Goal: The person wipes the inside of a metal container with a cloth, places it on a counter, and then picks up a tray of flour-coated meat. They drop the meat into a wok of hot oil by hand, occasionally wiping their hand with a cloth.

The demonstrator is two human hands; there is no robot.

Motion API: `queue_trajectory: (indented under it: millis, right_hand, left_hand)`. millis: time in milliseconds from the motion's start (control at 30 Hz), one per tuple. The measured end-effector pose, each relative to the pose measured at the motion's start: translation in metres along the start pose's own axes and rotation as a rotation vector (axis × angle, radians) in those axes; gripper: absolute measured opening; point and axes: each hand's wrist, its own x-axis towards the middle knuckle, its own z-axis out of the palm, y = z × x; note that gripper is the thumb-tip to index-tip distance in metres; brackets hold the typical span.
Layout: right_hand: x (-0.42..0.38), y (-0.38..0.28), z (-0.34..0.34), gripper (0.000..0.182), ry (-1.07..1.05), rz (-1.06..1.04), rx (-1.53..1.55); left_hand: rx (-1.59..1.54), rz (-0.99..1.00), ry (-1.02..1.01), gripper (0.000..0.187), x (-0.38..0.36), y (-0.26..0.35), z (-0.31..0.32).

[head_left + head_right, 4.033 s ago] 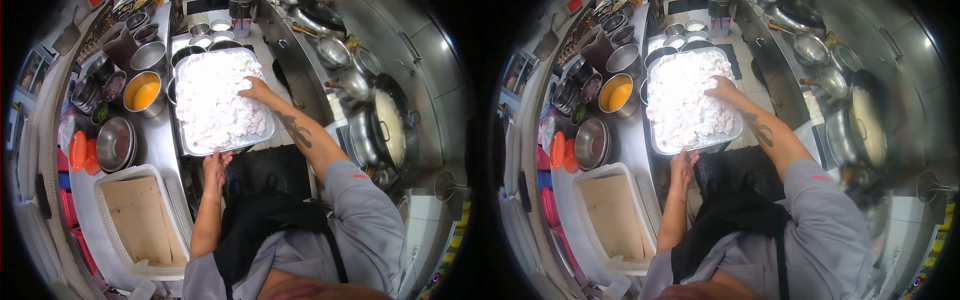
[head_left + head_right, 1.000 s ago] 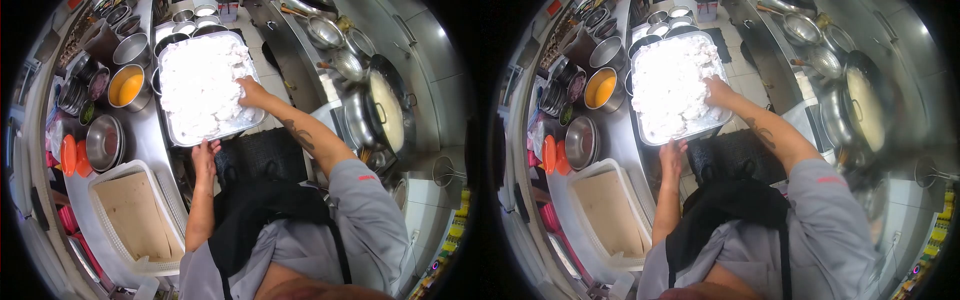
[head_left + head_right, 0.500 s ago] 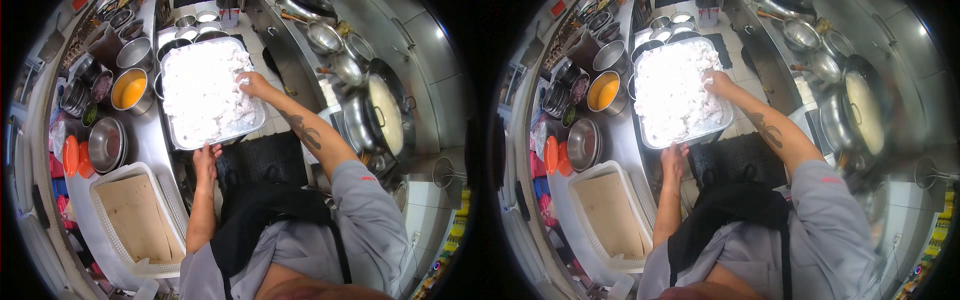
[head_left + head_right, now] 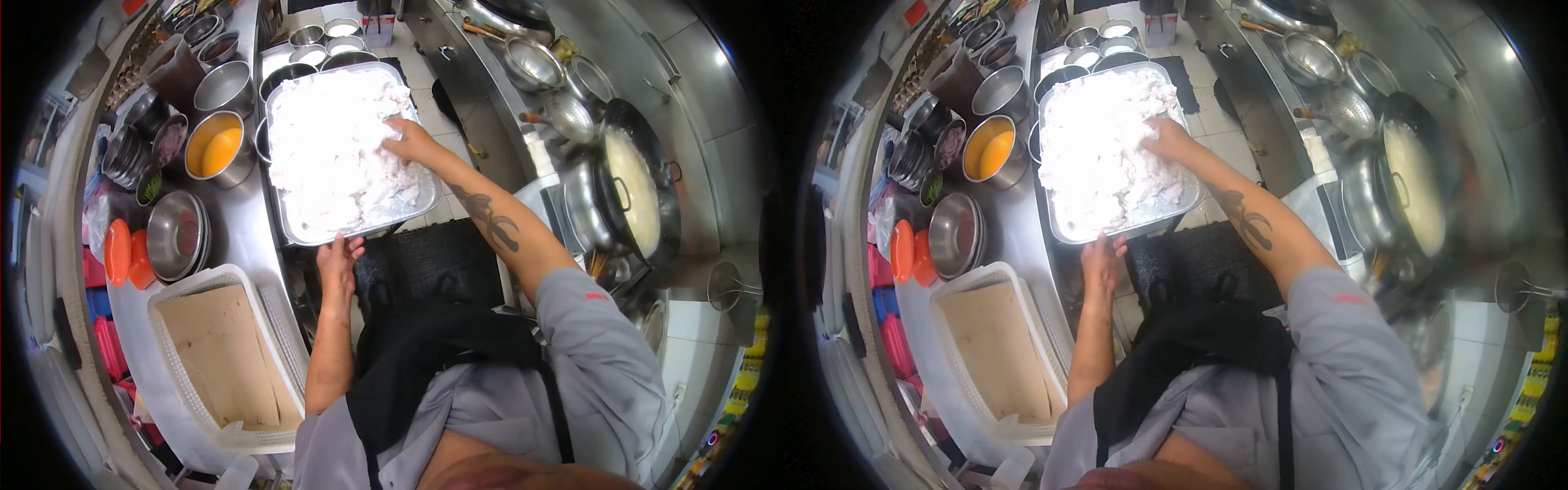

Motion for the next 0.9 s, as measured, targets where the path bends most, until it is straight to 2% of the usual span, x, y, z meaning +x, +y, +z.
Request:
queue_trajectory:
  millis: [67,100,300,400,500,567,667,700,767,900]
  right_hand:
    - [0.005,0.015,0.003,0.053,-0.049,0.063,0.073]
    - [0.009,0.016,0.005,0.046,-0.069,0.089,-0.07]
    - [0.013,0.022,-0.005,0.048,-0.01,0.147,0.332]
    - [0.01,0.014,-0.009,0.049,0.008,0.26,0.332]
    - [0.013,0.034,0.0,0.049,-0.005,0.196,0.022]
    - [0.015,0.048,0.002,0.049,-0.021,0.046,-0.165]
    - [0.018,0.052,0.0,0.052,0.018,-0.017,-0.062]
    - [0.024,0.053,-0.005,0.055,0.022,0.024,0.017]
    - [0.026,0.058,-0.004,0.06,0.025,0.089,-0.027]
    - [0.011,0.038,0.014,0.073,0.093,0.146,-0.388]
  left_hand:
    - [0.004,-0.011,0.005,0.034,-0.001,-0.003,-0.003]
    - [0.01,-0.016,0.007,0.035,-0.001,-0.002,-0.002]
    - [0.009,-0.02,0.011,0.035,0.0,-0.002,-0.002]
    - [0.005,-0.02,0.007,0.035,-0.001,0.0,-0.001]
    - [0.002,-0.022,0.005,0.036,-0.002,0.001,-0.001]
    - [0.003,-0.02,0.001,0.036,-0.002,0.001,0.001]
    - [0.016,-0.025,0.005,0.037,-0.003,0.004,0.002]
    - [0.022,-0.036,0.012,0.037,-0.002,0.003,0.002]
    - [0.025,-0.044,0.02,0.037,-0.001,0.002,0.001]
    - [0.029,-0.042,0.023,0.036,0.0,0.0,0.0]
